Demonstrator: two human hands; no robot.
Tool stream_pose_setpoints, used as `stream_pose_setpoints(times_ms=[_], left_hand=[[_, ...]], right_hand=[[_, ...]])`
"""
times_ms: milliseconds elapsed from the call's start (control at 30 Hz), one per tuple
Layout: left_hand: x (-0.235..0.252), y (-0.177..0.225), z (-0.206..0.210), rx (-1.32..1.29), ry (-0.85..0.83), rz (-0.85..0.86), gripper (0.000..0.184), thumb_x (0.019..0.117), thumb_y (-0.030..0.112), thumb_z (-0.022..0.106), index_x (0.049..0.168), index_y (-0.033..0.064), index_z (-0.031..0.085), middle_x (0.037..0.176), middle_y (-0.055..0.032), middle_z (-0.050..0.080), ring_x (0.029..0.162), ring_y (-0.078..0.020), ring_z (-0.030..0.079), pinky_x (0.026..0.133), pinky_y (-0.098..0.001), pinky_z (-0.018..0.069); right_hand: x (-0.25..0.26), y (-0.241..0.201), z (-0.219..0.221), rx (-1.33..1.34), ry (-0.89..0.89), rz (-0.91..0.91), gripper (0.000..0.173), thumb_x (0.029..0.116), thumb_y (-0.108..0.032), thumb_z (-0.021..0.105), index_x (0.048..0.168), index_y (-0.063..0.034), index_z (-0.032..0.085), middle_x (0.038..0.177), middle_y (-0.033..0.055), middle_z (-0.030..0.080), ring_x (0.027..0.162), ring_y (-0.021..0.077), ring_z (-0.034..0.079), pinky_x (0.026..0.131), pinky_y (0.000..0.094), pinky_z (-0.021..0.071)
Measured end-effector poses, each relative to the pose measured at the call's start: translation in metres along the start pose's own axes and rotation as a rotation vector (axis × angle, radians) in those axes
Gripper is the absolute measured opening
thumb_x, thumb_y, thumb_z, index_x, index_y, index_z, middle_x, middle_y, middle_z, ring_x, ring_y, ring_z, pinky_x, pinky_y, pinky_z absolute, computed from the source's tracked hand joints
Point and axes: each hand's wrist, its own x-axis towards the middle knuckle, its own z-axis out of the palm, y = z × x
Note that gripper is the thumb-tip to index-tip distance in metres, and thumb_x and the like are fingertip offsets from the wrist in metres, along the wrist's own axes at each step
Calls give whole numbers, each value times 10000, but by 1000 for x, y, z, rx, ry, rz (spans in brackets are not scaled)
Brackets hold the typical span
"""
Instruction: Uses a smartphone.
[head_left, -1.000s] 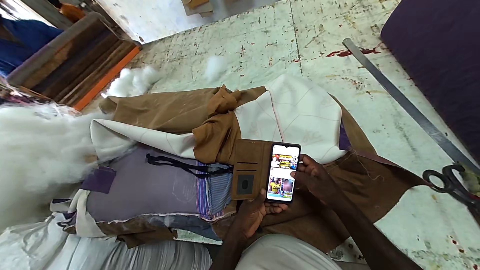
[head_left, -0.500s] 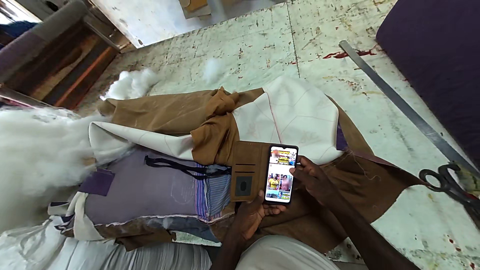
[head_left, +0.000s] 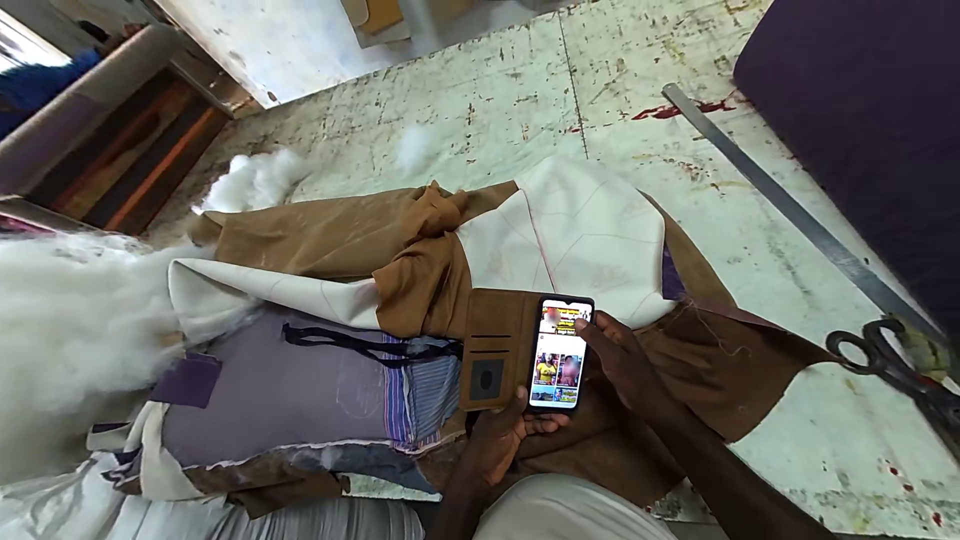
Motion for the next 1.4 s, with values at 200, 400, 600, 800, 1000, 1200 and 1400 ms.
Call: stream_pose_setpoints(times_ms=[200,400,600,800,1000,1200,1400], left_hand=[[-1,-1,-1,8,3,-14,441,1109,215,378,1368,-127,477,1171,-323,674,1024,-384,721,962,-482,582],[-1,-1,-2,-23,3,-26,436,1114,202,354,1357,-136,482,1173,-330,669,1023,-387,720,954,-482,586],[-2,1,1,-61,22,-21,418,1108,203,377,1338,-130,482,1159,-329,674,1000,-395,727,925,-480,601],[-1,3,-2,-94,21,-8,413,1111,205,363,1331,-124,482,1134,-328,683,971,-394,735,889,-477,614],[1,2,0,-94,28,-14,397,1111,196,360,1337,-112,468,1134,-320,685,971,-393,735,882,-477,614],[0,5,3,-76,50,-6,390,1112,190,350,1333,-111,465,1122,-313,691,964,-388,737,878,-475,617],[-2,3,3,-107,47,16,386,1112,187,360,1330,-111,471,1138,-322,682,969,-396,735,882,-486,616]], right_hand=[[-5,7,-1,22,-14,5,346,1069,-415,500,1238,-145,636,1013,74,739,837,191,726,697,354,619],[-6,7,-5,36,-38,-17,320,1076,-372,489,1230,-130,632,1030,75,731,875,186,720,729,347,615],[-6,4,-5,81,-95,-42,281,1057,-248,544,1294,-104,594,1075,98,731,909,204,721,759,350,615],[-8,21,-19,340,-226,32,327,1003,-180,552,1301,-66,622,1083,150,703,900,205,695,790,367,601],[-20,29,-18,456,-148,166,239,1044,-96,530,1226,-16,662,1015,162,713,840,206,713,814,384,616],[-18,29,-13,458,-103,137,222,1046,-103,527,1183,-6,673,990,164,709,819,198,703,779,367,612],[-17,29,-12,427,-100,126,217,1045,-116,535,1165,-13,683,973,156,708,794,189,695,744,351,610]])
